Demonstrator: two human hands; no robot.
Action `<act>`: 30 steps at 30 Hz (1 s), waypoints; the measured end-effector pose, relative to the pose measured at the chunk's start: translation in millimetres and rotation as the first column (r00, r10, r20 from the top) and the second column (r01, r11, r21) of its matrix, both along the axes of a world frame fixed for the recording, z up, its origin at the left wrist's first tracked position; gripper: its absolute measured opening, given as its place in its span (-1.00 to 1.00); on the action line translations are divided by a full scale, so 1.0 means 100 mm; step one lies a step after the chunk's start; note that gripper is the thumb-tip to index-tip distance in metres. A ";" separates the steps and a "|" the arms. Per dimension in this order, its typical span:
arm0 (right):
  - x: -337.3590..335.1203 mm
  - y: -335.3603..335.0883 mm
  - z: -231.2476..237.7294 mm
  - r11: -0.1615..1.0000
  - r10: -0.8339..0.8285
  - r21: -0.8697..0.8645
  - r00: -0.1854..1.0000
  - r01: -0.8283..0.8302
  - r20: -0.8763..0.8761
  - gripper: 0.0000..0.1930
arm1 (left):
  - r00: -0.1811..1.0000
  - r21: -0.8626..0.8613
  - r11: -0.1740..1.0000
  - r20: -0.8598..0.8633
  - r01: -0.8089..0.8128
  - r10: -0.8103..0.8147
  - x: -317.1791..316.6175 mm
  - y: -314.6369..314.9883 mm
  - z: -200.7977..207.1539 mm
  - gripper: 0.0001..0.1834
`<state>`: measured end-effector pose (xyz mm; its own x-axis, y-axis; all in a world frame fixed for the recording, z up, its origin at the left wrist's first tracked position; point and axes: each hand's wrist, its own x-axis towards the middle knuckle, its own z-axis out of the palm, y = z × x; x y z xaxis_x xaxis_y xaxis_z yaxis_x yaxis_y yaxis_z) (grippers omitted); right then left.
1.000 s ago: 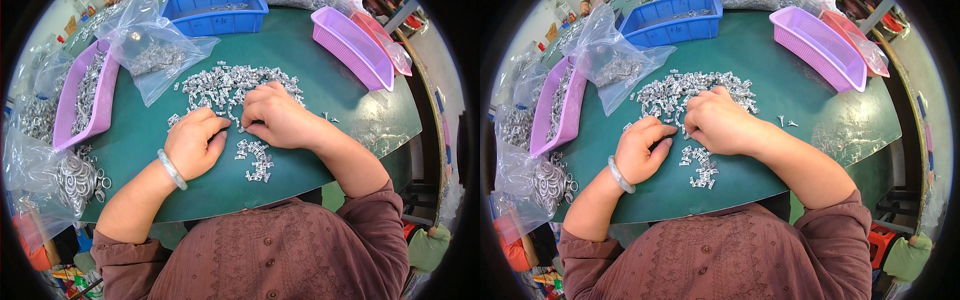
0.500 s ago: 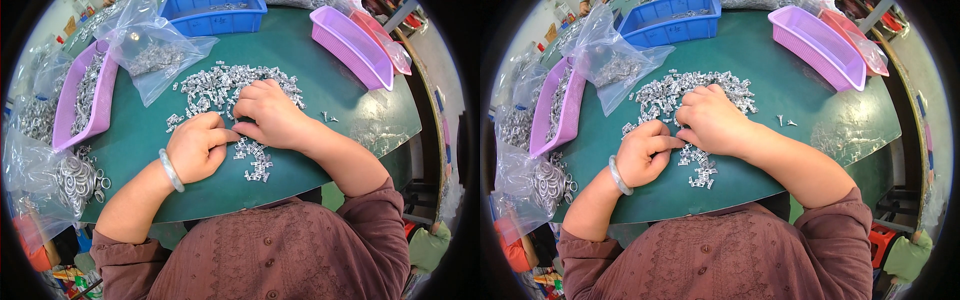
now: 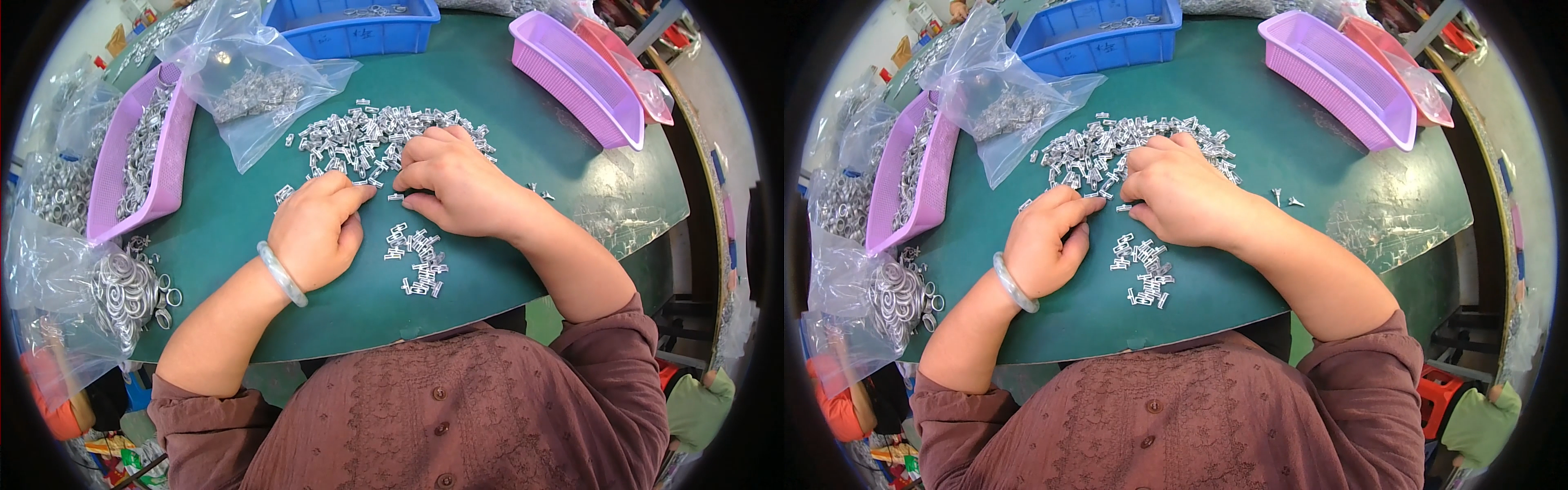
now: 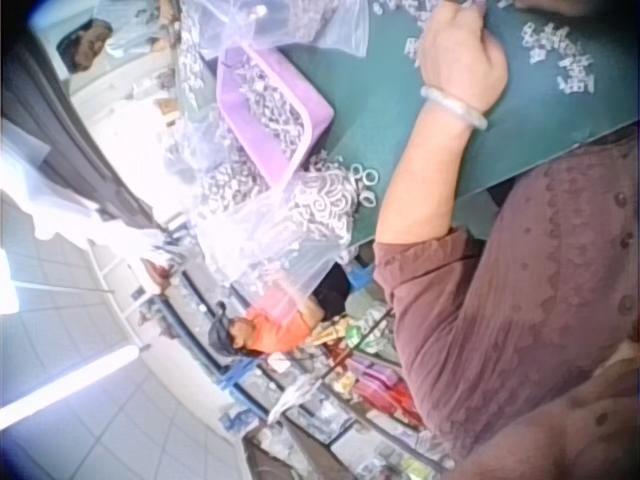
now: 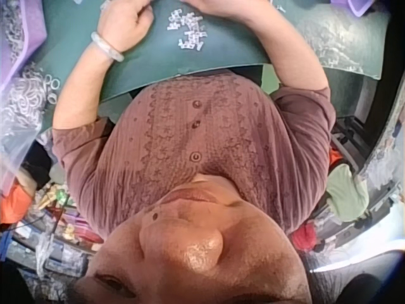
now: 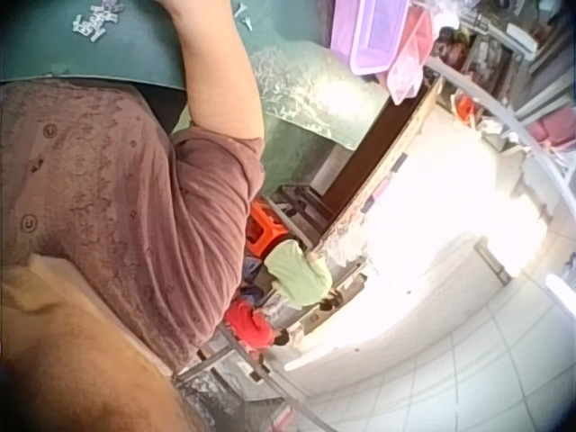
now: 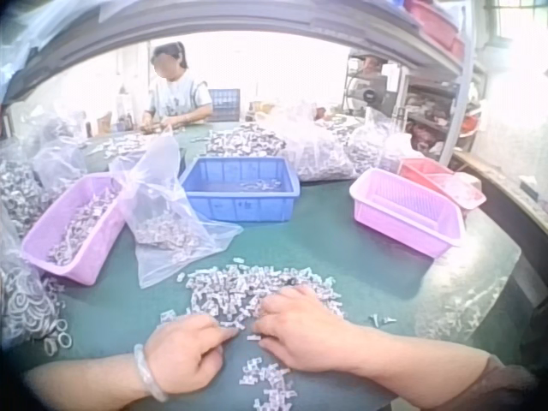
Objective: The person picks up small metal pieces from a pile on the table, fits them together by hand, and sets the assembled components on the tabletop.
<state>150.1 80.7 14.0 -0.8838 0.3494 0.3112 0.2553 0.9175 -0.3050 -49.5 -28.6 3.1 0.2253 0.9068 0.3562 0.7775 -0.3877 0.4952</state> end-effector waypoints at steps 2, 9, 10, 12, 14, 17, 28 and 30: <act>-0.01 0.00 0.00 1.000 0.021 -0.009 0.999 -0.020 0.026 -0.93 | 1.000 -0.016 1.000 0.010 -0.004 0.004 0.00 0.00 0.01 -0.70; -0.05 -0.04 -0.07 0.998 0.055 -0.022 0.998 -0.056 -0.034 -0.96 | 0.999 -0.019 1.000 0.031 0.008 -0.007 0.00 0.00 0.01 -0.76; -0.06 -0.05 -0.07 0.997 0.070 -0.021 0.997 -0.071 -0.038 -0.96 | 1.000 -0.025 1.000 0.029 0.011 -0.010 0.00 -0.01 0.02 -0.77; -0.08 -0.07 -0.06 0.996 0.085 -0.021 0.995 -0.086 -0.041 -0.97 | 0.999 -0.023 1.000 0.027 0.016 -0.016 0.00 -0.01 0.02 -0.78; -0.08 -0.08 -0.06 0.994 0.091 -0.059 0.995 -0.093 -0.041 -0.98 | 0.999 -0.023 0.999 0.026 0.023 -0.022 0.01 -0.01 0.02 -0.78; -0.08 -0.07 -0.05 0.992 0.095 -0.080 0.995 -0.097 -0.025 -0.97 | 0.999 -0.033 0.999 0.039 0.019 -0.018 0.02 -0.02 0.00 -0.79; -0.22 -0.02 -0.15 0.998 -0.049 0.038 0.995 0.052 -0.084 -0.86 | 0.992 -0.012 0.993 0.031 0.119 -0.118 0.04 -0.01 0.00 -0.83; -0.23 -0.02 -0.15 0.996 -0.053 0.072 0.998 0.055 -0.037 -0.89 | 0.994 -0.024 0.996 0.068 0.086 -0.084 0.04 -0.01 -0.01 -0.84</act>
<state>126.9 78.6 -0.5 -0.8525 0.3715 0.3678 0.2955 0.9228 -0.2472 -45.9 -29.6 2.1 0.2783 0.8949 0.3490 0.7073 -0.4368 0.5559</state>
